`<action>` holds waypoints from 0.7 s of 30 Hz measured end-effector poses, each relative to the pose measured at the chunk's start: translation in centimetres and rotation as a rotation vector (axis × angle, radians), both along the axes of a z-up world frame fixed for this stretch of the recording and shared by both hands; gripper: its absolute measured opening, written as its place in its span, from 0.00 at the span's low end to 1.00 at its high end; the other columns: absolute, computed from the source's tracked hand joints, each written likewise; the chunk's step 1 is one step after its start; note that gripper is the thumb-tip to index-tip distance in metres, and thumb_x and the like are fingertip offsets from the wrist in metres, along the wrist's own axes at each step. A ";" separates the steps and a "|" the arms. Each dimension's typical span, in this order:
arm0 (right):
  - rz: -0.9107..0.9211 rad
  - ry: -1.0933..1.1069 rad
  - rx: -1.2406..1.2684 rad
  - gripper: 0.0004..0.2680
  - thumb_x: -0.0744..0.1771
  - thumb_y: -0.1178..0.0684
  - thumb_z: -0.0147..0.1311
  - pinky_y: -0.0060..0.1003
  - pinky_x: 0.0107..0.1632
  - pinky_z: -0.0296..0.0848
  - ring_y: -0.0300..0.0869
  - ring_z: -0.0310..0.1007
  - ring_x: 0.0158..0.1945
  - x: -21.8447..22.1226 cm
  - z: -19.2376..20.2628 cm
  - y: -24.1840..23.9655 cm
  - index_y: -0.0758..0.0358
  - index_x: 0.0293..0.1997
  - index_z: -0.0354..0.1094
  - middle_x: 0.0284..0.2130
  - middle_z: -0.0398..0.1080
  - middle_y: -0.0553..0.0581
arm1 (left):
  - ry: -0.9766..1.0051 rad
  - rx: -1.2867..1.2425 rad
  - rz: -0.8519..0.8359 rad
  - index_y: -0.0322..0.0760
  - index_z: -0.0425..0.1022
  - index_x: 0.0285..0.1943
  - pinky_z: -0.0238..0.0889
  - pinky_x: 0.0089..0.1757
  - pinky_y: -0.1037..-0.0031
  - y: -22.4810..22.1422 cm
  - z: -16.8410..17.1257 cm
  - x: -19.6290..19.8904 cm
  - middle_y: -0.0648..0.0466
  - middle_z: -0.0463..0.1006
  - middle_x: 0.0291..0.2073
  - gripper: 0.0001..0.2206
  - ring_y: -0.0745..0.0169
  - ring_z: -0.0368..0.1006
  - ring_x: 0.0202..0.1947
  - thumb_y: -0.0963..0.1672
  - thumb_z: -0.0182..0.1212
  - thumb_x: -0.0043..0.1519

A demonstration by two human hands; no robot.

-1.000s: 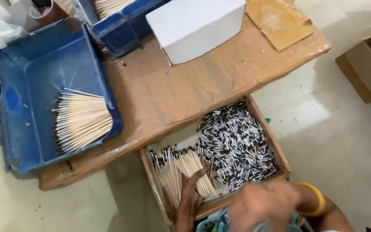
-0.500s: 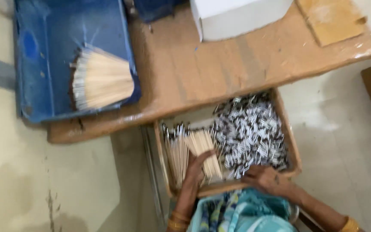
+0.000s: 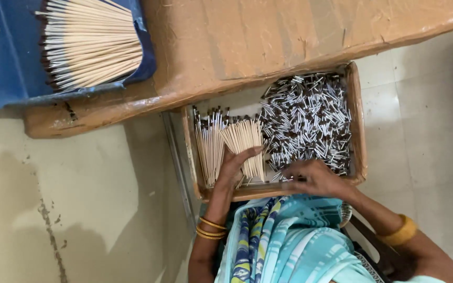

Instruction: The person gathers groups of wooden sticks from a container and a drawer, aligning them by hand before placing the bundles into a white box.

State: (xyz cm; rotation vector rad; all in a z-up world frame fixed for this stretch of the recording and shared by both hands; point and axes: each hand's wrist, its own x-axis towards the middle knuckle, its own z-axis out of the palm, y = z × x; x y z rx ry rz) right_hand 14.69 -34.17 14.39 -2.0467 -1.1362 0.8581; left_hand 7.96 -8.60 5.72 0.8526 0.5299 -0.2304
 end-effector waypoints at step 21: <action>-0.893 0.995 0.723 0.04 0.74 0.52 0.49 0.24 0.26 0.61 0.28 0.62 0.25 2.8 -3.6 3.9 0.59 0.47 0.64 0.27 0.64 0.46 | -0.200 0.051 0.004 0.31 0.72 0.55 0.78 0.44 0.69 -3.3 5.7 1.5 0.49 0.80 0.40 0.20 0.59 0.79 0.41 0.35 0.73 0.55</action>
